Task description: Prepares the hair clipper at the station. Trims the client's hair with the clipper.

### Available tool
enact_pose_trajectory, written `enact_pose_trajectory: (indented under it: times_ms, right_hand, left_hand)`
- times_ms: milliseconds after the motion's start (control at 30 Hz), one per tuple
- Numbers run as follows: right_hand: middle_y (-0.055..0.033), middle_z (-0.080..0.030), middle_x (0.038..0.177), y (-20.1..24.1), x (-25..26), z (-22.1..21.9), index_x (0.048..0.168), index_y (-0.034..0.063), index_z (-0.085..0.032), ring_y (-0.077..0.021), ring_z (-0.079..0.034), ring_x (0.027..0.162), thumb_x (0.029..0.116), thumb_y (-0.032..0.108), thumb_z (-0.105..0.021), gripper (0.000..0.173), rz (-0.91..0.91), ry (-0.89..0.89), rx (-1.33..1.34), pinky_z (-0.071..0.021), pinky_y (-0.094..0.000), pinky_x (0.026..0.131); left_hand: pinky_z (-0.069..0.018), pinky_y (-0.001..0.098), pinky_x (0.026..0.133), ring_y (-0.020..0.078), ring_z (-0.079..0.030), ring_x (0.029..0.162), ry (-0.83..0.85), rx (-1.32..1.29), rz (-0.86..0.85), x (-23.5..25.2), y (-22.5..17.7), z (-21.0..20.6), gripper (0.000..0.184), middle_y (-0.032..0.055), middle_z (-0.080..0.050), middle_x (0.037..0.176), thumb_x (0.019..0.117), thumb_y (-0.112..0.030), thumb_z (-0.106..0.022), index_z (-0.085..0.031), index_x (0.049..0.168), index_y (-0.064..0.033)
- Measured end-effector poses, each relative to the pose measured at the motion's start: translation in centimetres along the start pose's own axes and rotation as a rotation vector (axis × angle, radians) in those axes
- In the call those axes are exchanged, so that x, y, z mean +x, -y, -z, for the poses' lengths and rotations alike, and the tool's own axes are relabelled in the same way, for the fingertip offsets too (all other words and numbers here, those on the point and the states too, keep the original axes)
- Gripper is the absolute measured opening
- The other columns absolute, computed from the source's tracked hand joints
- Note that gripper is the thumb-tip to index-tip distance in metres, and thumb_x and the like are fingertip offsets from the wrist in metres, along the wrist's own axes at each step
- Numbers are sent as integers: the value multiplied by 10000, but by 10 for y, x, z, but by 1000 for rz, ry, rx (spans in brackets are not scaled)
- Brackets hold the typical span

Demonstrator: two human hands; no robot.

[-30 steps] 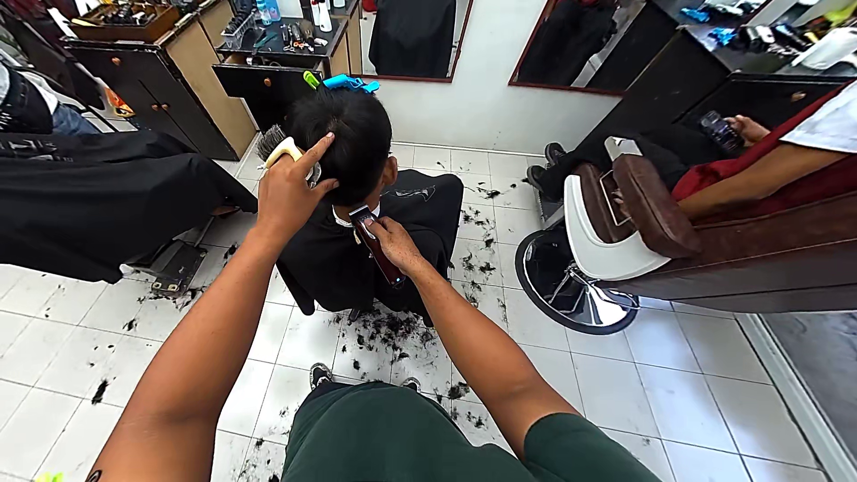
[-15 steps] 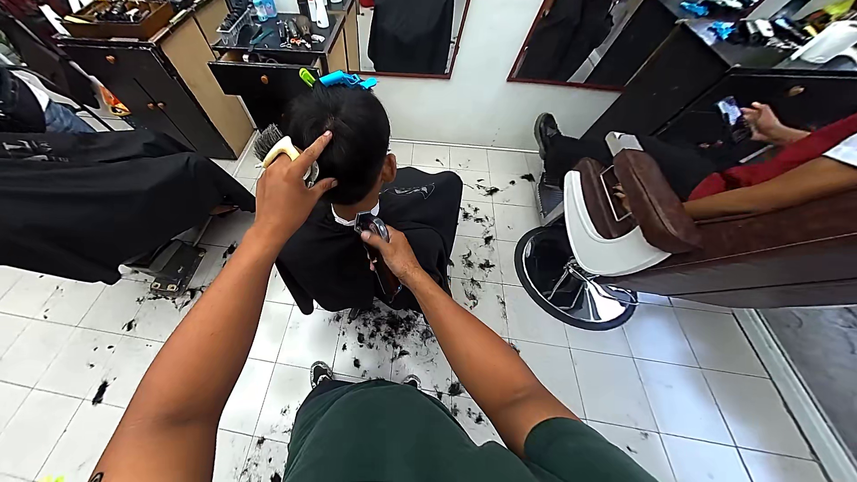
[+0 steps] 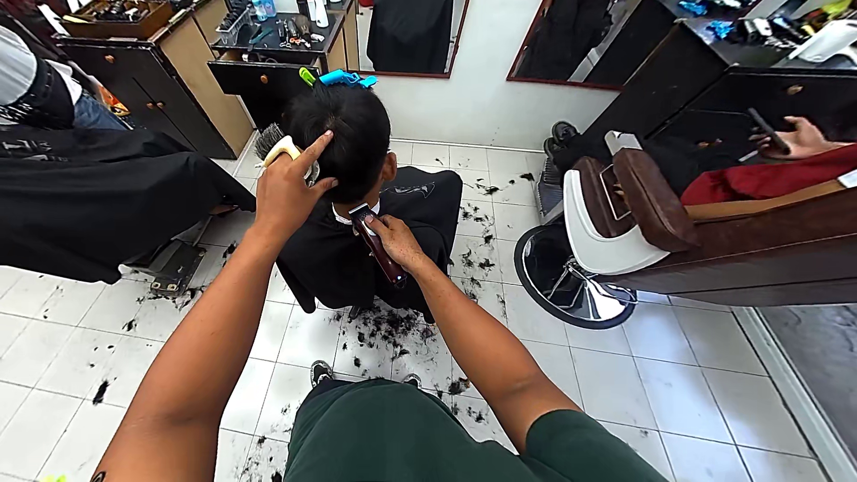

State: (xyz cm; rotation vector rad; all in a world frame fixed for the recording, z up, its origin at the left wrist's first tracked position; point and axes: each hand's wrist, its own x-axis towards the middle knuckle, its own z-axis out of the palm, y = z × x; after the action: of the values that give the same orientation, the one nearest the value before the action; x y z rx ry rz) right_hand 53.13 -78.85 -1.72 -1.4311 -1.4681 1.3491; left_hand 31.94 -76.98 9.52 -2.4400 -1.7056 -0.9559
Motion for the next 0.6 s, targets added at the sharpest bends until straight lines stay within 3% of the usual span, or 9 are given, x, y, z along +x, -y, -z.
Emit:
enact_pose_trajectory:
  times_ms: [33,167,467,600]
  right_hand:
    - [-160,-677,927,-1,-1,0,1175,5,-623,-247,-682,767,1080,490,-455,522,1,-4,-10,-585,-448,729]
    - [-171,-677,988,-2,4,-2,1206,-13,-612,-261,-688,845,1091,428,-461,480,38,7,41,-585,-463,795]
    - [-175,-673,998,-1,-3,-9,1228,-7,-602,-258,-684,846,1101,423,-427,481,73,-30,6,-582,-465,794]
    - [-165,-679,974,3,-10,-20,1182,-12,-625,-251,-684,821,1094,439,-448,492,-23,-101,-24,-578,-455,786]
  left_hand:
    - [-493,628,850,461,-657,952,0,-1,2,0,0,0,641,274,-681,1038,929,-304,-768,-527,1523,-295]
    - [-492,623,850,455,-654,953,-6,-5,-4,0,0,0,641,272,-679,1047,929,-305,-768,-527,1523,-294]
    - [-497,637,850,467,-656,976,8,-39,-29,-1,9,0,643,277,-678,1059,928,-318,-771,-526,1523,-296]
    - [-499,640,856,467,-662,976,13,-64,-102,1,29,3,660,278,-683,1082,926,-346,-772,-516,1531,-285]
